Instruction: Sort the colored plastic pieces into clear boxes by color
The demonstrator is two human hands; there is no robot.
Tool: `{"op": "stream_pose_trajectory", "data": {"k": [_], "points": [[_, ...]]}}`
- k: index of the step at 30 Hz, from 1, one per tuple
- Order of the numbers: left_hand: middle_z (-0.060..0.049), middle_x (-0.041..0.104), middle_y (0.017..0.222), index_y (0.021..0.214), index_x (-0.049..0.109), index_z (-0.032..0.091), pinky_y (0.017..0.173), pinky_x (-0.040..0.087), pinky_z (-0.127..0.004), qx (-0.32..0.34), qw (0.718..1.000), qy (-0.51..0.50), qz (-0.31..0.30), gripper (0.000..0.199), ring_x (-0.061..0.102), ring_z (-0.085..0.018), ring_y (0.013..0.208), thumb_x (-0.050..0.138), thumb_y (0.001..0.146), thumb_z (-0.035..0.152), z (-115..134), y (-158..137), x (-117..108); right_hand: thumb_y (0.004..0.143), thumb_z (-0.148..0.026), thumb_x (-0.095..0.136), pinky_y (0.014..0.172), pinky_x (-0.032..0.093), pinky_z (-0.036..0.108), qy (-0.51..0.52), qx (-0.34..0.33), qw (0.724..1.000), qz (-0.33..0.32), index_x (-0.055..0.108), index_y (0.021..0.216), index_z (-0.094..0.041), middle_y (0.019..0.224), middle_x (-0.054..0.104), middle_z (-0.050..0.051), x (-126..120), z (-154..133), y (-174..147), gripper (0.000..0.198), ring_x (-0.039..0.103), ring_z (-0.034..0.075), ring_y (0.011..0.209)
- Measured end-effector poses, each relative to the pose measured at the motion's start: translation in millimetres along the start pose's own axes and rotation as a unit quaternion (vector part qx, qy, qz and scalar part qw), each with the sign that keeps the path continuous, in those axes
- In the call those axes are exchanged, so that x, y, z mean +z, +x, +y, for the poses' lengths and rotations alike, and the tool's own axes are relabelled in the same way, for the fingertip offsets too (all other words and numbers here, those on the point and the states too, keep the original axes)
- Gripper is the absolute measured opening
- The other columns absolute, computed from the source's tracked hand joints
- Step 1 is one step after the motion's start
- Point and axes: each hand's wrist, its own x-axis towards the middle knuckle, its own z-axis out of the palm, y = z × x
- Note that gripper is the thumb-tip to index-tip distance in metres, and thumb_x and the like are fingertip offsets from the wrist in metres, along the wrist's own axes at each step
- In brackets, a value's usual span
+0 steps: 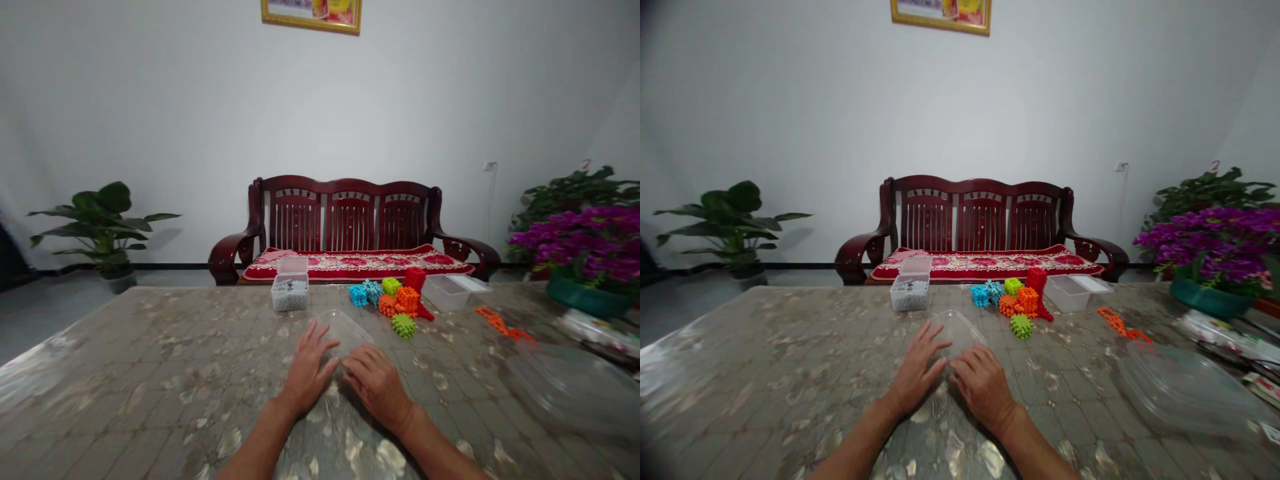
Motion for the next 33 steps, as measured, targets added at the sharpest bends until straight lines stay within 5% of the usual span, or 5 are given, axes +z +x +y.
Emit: {"op": "stream_pose_trajectory", "data": {"k": [5,10,15,23,33], "points": [[-0.010,0.057,0.151,0.127,0.069,0.025,0.124,0.031,-0.059,0.035,0.998,0.014,-0.046,0.037,0.032,-0.034,0.154,0.063,0.092,0.033,4,0,-3,0.101,-0.015,0.050,0.095,0.055,0.036,-0.020,0.007,1.000,0.023,0.066,0.092,-0.023,0.085,0.074,0.004,-1,-2,0,0.019,0.069,0.018,0.080],[-0.010,0.064,0.143,0.121,0.071,0.026,0.124,0.024,-0.065,0.022,0.999,0.042,-0.014,0.037,0.039,-0.036,0.150,0.072,0.084,0.032,11,3,1,0.102,-0.017,0.049,0.091,0.053,0.034,-0.028,0.012,0.999,0.045,0.066,0.087,-0.023,0.076,0.072,0.001,1,-2,2,0.023,0.067,0.016,0.072],[-0.009,0.069,0.133,0.106,0.073,0.025,0.124,0.025,-0.064,0.000,0.999,0.031,0.033,0.029,0.043,-0.036,0.146,0.077,0.078,0.034,22,9,9,0.103,-0.017,0.046,0.065,0.045,0.028,-0.029,0.047,0.996,0.063,0.063,0.079,-0.023,0.072,0.067,0.002,1,-1,2,0.030,0.062,0.016,0.067],[-0.010,0.061,0.143,0.104,0.073,0.024,0.124,0.024,-0.063,-0.058,0.998,0.003,0.033,0.029,0.033,-0.037,0.152,0.067,0.075,0.021,24,9,11,0.105,-0.019,0.044,0.064,0.042,0.028,-0.035,0.073,0.995,0.063,0.065,0.081,-0.022,0.071,0.066,0.001,-1,-2,6,0.032,0.062,0.016,0.067],[-0.015,0.035,0.163,0.151,0.042,0.019,0.127,0.023,-0.054,-0.113,0.978,-0.098,0.143,0.078,0.026,-0.035,0.156,0.056,0.074,0.021,0,17,31,0.105,-0.026,0.048,0.068,0.050,0.027,0.044,0.125,0.984,0.123,0.069,0.085,-0.023,0.075,0.071,0.002,2,-2,5,0.030,0.068,0.016,0.070]]}}
